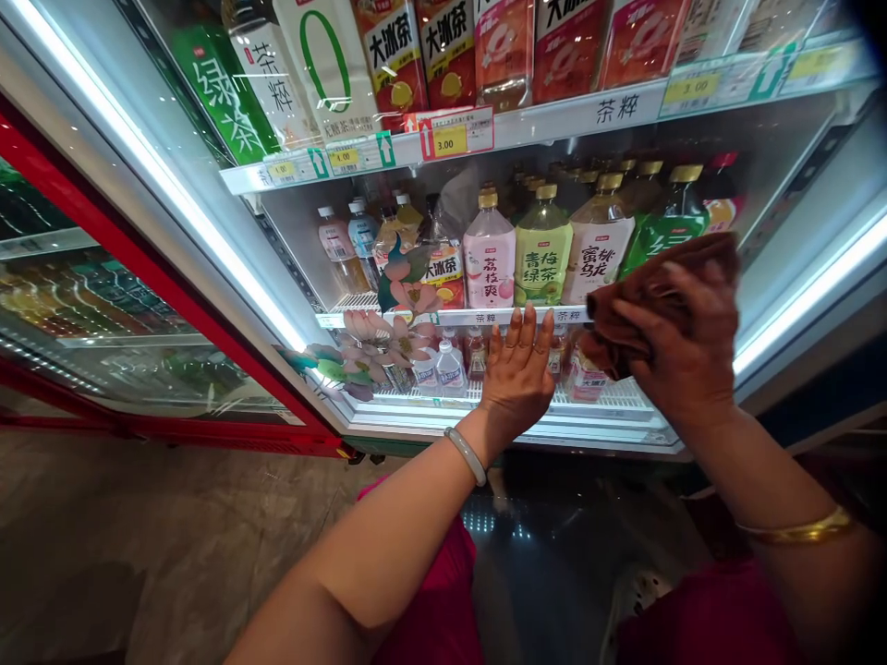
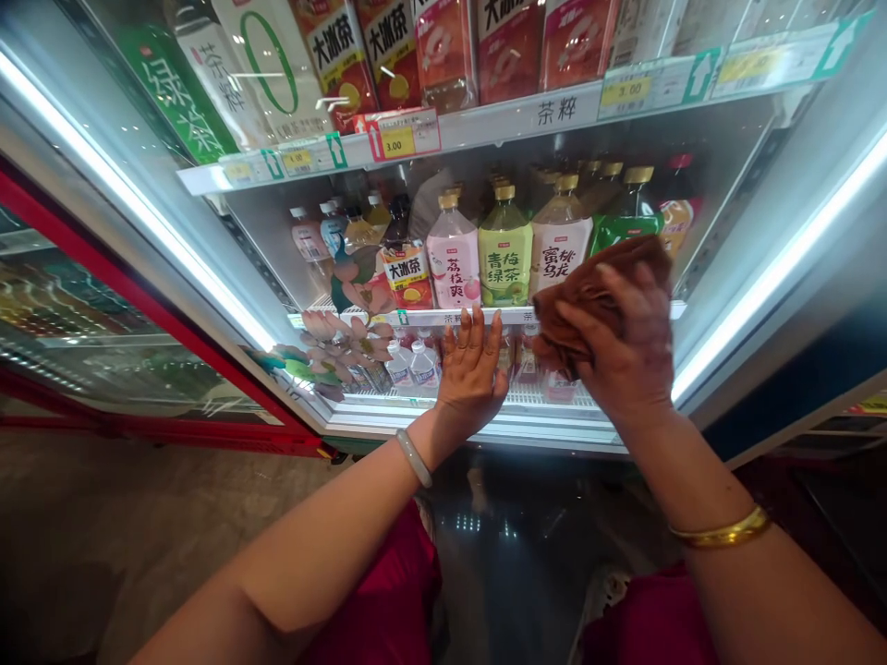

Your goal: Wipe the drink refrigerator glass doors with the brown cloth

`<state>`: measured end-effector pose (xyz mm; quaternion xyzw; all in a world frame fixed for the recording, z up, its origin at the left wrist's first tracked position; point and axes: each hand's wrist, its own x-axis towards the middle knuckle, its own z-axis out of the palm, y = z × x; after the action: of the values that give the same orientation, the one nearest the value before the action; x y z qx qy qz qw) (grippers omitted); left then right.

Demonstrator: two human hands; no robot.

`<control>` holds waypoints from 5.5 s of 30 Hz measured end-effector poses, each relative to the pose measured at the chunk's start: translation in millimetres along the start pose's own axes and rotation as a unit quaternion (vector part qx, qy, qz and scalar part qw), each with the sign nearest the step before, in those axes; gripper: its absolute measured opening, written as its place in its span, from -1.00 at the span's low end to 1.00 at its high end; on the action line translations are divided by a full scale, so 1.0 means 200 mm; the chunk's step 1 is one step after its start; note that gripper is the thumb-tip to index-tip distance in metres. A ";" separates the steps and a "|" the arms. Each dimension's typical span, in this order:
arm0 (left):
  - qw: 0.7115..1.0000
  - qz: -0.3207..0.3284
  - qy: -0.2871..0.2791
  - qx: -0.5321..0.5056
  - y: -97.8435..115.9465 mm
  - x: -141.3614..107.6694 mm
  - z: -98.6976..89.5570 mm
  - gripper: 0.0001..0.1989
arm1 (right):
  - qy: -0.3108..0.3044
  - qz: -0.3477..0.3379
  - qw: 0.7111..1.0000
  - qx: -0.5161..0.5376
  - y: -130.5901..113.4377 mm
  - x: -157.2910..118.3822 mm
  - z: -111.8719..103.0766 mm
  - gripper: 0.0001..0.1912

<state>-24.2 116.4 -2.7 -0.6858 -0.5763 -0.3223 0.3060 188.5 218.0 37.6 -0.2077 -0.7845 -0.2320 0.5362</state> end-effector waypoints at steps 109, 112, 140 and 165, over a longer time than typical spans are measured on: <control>0.995 0.070 0.056 0.034 0.43 0.15 0.13 -0.21 | 0.215 0.195 0.957 0.003 0.26 0.24 -0.12 -0.43; 0.992 0.071 0.099 0.041 0.39 0.27 0.12 -0.19 | 0.207 0.176 0.962 -0.019 0.21 0.32 -0.07 -0.43; 0.983 -0.082 0.162 0.028 0.10 0.57 -0.07 -0.08 | 0.124 -0.039 0.989 -0.075 0.05 0.33 0.09 -0.44; 0.986 -0.046 0.161 0.026 -0.38 0.43 -0.36 -0.21 | 0.135 -0.107 0.984 -0.050 -0.12 0.43 0.21 -0.54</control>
<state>-93.7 122.9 113.1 -0.5896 -0.5590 -0.4268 0.3972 115.2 230.0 101.4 -0.1161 -0.7098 -0.3528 0.5986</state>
